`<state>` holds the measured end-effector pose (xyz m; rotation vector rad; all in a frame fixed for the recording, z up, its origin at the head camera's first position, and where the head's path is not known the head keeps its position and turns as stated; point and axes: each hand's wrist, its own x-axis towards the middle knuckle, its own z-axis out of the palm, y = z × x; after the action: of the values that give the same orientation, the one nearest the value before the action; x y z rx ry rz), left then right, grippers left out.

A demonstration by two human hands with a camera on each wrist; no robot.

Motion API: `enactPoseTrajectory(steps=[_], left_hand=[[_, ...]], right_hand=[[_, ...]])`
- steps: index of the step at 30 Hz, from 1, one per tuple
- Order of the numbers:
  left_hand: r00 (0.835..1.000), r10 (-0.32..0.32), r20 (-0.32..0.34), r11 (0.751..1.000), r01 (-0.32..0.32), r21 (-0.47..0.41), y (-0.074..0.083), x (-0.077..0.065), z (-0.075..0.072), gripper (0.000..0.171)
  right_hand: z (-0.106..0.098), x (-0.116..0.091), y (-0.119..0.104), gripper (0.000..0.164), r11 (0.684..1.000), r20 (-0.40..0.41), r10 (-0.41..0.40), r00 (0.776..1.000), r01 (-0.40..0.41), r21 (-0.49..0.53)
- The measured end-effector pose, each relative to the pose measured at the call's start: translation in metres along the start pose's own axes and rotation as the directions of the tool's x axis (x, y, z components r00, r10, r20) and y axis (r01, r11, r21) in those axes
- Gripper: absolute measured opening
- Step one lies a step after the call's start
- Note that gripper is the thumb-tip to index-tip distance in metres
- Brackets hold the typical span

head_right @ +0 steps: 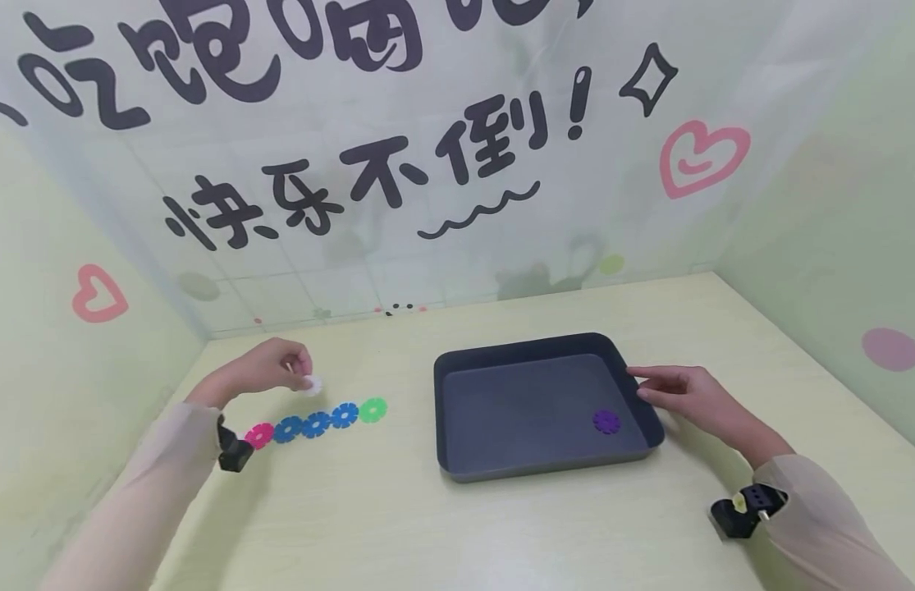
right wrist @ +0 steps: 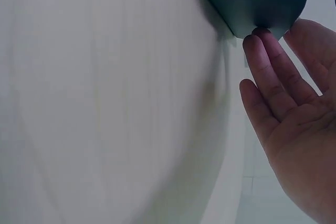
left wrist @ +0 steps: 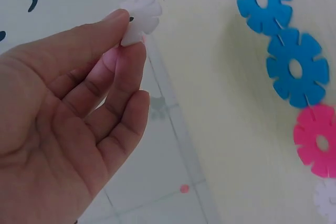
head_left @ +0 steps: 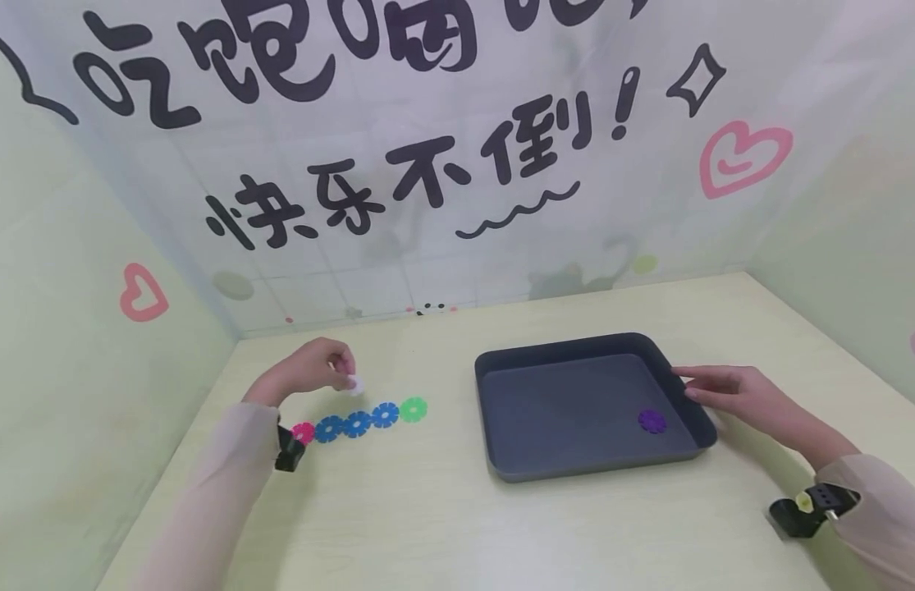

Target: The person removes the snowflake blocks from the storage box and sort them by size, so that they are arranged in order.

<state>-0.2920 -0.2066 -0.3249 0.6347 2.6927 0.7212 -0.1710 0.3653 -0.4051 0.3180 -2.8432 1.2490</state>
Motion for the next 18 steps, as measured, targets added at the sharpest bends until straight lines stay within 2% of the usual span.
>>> enactPoseTrajectory(steps=[9, 13, 18], left_hand=[[0.999, -0.027, -0.040, 0.999, 0.027, -0.018, -0.049, -0.040, -0.011, 0.014], [0.996, -0.062, -0.063, 0.998, 0.061, -0.021, -0.074, -0.058, -0.012, 0.014], [0.991, -0.116, -0.067, 0.992, 0.112, -0.067, -0.104, -0.078, -0.016, 0.016]], right_hand=[[0.000, 0.001, -0.003, 0.042, 1.000, 0.006, -0.012, 1.000, 0.012, 0.014], [0.001, 0.002, -0.004, 0.043, 1.000, 0.010, -0.010, 1.000, 0.010, 0.011], [0.000, 0.002, -0.004, 0.043, 1.000, 0.011, 0.000, 1.000, 0.000, -0.003]])
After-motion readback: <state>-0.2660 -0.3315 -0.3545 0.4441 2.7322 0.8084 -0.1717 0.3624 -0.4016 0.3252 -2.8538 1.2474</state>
